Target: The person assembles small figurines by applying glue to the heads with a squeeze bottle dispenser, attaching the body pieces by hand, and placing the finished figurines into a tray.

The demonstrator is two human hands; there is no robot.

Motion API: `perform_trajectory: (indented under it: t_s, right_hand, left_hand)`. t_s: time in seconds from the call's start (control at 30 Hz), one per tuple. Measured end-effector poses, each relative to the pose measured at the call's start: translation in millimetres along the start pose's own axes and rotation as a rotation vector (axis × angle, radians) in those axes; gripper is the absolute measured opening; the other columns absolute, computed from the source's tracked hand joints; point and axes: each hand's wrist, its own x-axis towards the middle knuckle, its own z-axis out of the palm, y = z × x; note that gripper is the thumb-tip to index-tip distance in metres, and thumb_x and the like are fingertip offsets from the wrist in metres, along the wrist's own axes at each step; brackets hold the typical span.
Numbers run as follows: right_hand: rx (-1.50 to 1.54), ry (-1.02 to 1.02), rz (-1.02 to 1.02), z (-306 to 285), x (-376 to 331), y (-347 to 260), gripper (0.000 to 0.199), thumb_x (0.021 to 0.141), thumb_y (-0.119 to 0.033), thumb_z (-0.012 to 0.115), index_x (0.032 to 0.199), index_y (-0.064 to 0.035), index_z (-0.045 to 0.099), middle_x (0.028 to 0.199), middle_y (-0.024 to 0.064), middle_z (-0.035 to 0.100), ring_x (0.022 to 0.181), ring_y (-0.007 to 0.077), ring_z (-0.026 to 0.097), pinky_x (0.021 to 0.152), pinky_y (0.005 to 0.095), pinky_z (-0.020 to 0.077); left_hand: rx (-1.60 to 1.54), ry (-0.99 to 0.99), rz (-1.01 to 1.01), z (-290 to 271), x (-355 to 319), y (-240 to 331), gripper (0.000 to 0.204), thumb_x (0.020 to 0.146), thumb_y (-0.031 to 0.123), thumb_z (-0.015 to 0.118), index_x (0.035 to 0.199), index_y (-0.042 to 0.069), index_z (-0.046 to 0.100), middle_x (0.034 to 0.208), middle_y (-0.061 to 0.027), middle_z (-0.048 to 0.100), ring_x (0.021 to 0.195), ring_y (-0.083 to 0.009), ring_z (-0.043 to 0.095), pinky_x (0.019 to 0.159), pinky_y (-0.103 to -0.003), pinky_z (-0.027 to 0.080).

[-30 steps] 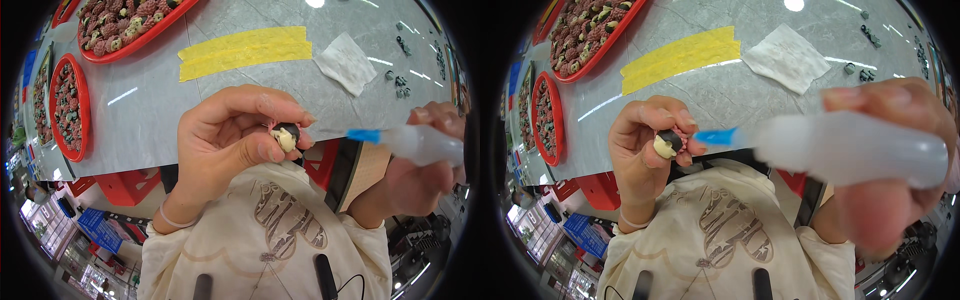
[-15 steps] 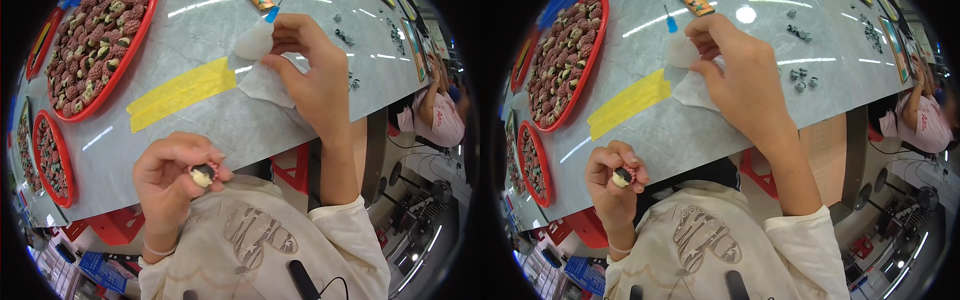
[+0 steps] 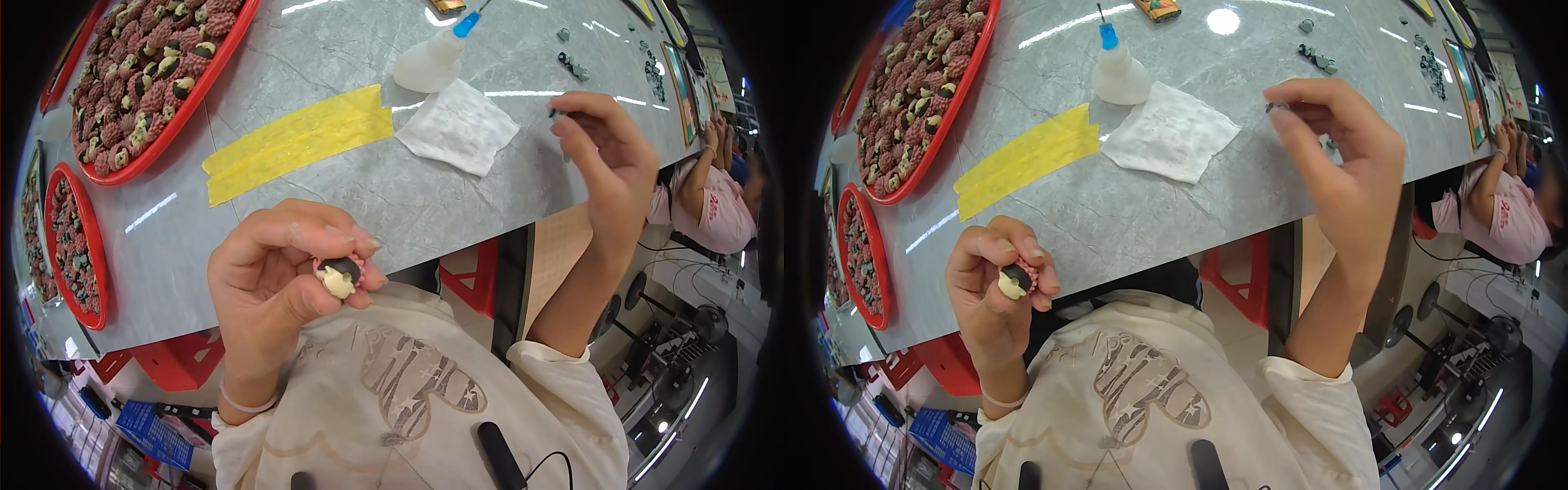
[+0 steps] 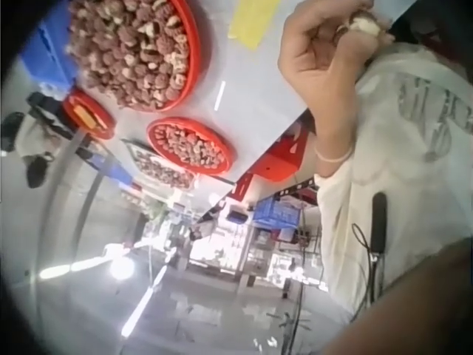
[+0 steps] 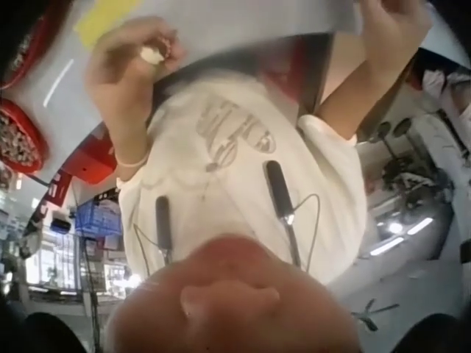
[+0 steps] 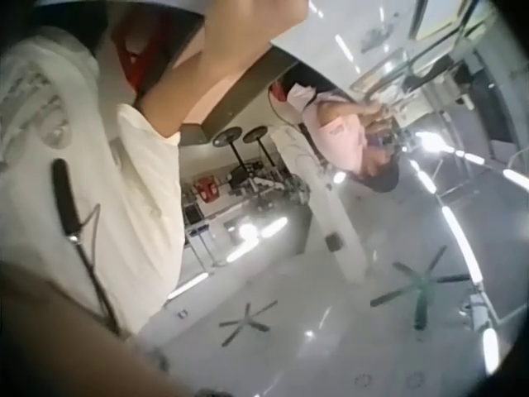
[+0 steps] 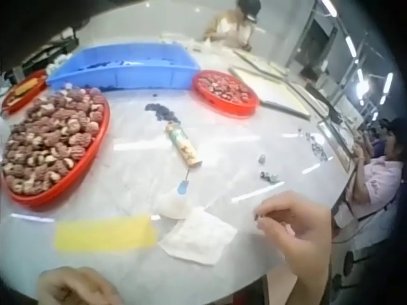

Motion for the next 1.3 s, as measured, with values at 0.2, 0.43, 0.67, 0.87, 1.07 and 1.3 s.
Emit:
perform_trajectory:
  t_s: [0.2, 0.43, 0.67, 0.87, 1.07, 1.3]
  right_hand:
    - [0.731, -0.214, 0.260, 7, -10, -17, 0.021, 0.079, -0.006, 0.043, 0.096, 0.0053, 0.048, 0.082, 0.0143, 0.051, 0.059, 0.0082, 0.045, 0.051, 0.0140, 0.0360]
    - [1.047, -0.299, 0.358, 23, -20, -24, 0.023, 0.080, -0.009, 0.045, 0.097, 0.0061, 0.045, 0.088, 0.0183, 0.045, 0.057, 0.0058, 0.045, 0.047, 0.0119, 0.0372]
    - [1.061, -0.396, 0.331, 34, -26, -31, 0.024, 0.079, -0.010, 0.049, 0.097, 0.0053, 0.044, 0.089, 0.0164, 0.043, 0.054, 0.0065, 0.047, 0.043, 0.0112, 0.0377]
    - [0.789, -0.318, 0.111, 48, -35, -50, 0.024, 0.076, -0.012, 0.054, 0.090, 0.0043, 0.045, 0.084, 0.0175, 0.047, 0.056, 0.0100, 0.049, 0.046, 0.0150, 0.0403]
    - [0.460, -0.300, -0.316, 60, -38, -57, 0.023, 0.061, 0.003, 0.061, 0.080, 0.0044, 0.048, 0.073, 0.0179, 0.051, 0.061, 0.0189, 0.055, 0.054, 0.0216, 0.0461]
    - [0.278, -0.286, -0.447, 62, -40, -65, 0.030, 0.057, 0.019, 0.054, 0.083, 0.0036, 0.050, 0.076, 0.0180, 0.052, 0.064, 0.0195, 0.057, 0.050, 0.0218, 0.0476]
  left_hand:
    - [-0.075, 0.004, -0.019, 3, 0, -1, 0.032, 0.068, 0.016, 0.063, 0.087, -0.005, 0.048, 0.085, -0.0173, 0.051, 0.068, -0.0197, 0.056, 0.056, -0.023, 0.048]
    - [-0.152, -0.046, -0.029, 4, -1, -2, 0.030, 0.070, 0.012, 0.061, 0.090, -0.007, 0.048, 0.089, -0.0175, 0.051, 0.073, -0.0203, 0.056, 0.060, -0.024, 0.048]
    - [-0.052, -0.002, -0.108, 9, -2, 1, 0.037, 0.070, 0.029, 0.061, 0.090, 0.003, 0.044, 0.091, -0.0122, 0.045, 0.066, -0.0149, 0.053, 0.052, -0.016, 0.044]
    - [-0.079, 0.041, -0.135, 11, -4, 0, 0.039, 0.067, 0.028, 0.064, 0.089, 0.002, 0.044, 0.087, -0.0128, 0.048, 0.066, -0.0156, 0.054, 0.052, -0.017, 0.045]
    - [-0.070, 0.098, -0.135, 11, -4, 1, 0.042, 0.063, 0.030, 0.067, 0.085, 0.002, 0.046, 0.081, -0.0105, 0.051, 0.070, -0.0123, 0.051, 0.060, -0.021, 0.043]
    - [0.011, 0.086, -0.089, 7, -7, -2, 0.040, 0.061, 0.030, 0.069, 0.081, 0.002, 0.049, 0.074, -0.0062, 0.049, 0.065, -0.0087, 0.047, 0.059, -0.019, 0.040]
